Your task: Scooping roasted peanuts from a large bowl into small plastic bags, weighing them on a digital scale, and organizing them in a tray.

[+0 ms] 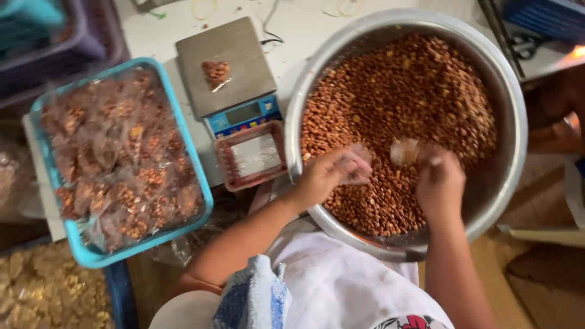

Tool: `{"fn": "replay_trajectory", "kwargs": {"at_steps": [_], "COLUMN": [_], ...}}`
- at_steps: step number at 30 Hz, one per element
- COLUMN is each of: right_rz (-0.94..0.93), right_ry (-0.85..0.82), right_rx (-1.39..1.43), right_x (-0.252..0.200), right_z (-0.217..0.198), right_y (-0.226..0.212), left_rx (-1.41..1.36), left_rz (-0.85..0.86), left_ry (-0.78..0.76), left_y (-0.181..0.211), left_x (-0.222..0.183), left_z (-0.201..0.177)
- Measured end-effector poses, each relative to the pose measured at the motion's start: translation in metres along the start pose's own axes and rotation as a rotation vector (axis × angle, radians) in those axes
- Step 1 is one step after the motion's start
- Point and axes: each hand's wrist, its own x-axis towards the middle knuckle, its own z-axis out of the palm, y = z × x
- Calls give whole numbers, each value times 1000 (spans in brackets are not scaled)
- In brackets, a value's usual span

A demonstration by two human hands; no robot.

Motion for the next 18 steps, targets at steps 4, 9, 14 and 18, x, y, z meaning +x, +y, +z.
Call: {"fn": "replay_trajectory", "kwargs": {"at_steps": [4, 9, 14, 18], "right_rz": [653, 722, 591, 494], "right_ry": [-306, -137, 57, 182], "right_rx": [-114, 180, 369, 539], "right_x": [-15, -22, -23, -17], "right_z": [3, -8, -28, -35], "right_y": [-37, -16, -29, -40], "left_rx": [342, 1453, 1863, 1219], "left_rz": [362, 244, -205, 382], "left_ry": [506, 604, 524, 763], "left_y": [6, -26, -50, 15], "left_x": [12, 28, 52, 60], "left_z": [-78, -209, -264, -204]}}
